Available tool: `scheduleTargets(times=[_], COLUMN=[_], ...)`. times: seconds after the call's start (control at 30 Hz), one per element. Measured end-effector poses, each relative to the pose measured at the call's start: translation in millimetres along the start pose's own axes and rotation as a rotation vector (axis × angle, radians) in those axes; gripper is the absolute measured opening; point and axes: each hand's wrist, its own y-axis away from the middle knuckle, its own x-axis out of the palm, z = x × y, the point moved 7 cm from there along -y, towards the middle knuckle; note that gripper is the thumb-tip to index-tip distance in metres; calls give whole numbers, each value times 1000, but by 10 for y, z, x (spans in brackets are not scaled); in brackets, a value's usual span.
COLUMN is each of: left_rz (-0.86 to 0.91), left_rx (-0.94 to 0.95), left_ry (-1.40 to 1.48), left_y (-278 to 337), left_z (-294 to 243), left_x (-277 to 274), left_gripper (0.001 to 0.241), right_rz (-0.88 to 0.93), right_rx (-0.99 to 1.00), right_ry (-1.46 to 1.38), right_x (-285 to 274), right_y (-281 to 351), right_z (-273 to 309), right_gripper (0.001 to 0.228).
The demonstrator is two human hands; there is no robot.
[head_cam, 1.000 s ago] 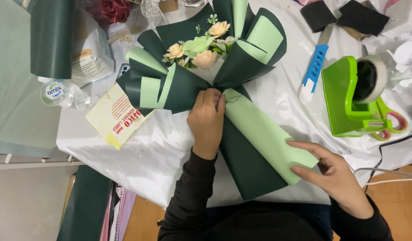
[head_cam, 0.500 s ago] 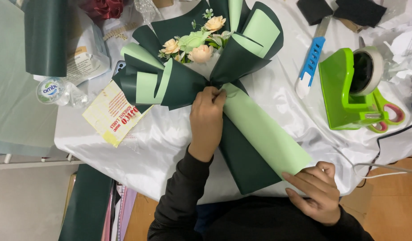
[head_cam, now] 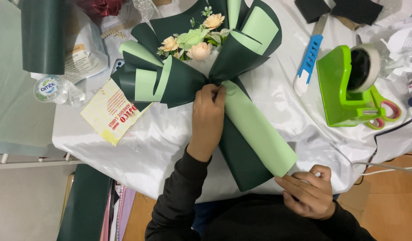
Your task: The person wraps a flower bouquet with dark green and light green paper. They fold the paper around the stems, secure it with tape, and adjust the layers to create a finished presentation.
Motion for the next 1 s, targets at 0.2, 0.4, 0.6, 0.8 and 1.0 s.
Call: scheduleTargets(times=[0.2,0.4,0.6,0.8,1.0], left_rz=[26,8,69,46,54], left_rx=[-112,-103,-114,-128,-134], left_ry=[-61,-31,90,94,129], left_y=[109,89,108,87,93], left_z=[113,141,150,120,122], left_x=[39,-17,66,-4,2], left_gripper=[65,52,48,48,45], right_rz=[61,41,-115,-19,-40], right_rx=[-24,-17,-14,15,30], right_ry=[-28,-16,-103,113,94], right_x=[43,-15,-78,92,4], right_y=[-9,-50,195,261,198], right_z=[-6,-40,-100,-64,-98], right_gripper=[25,24,20,19,15])
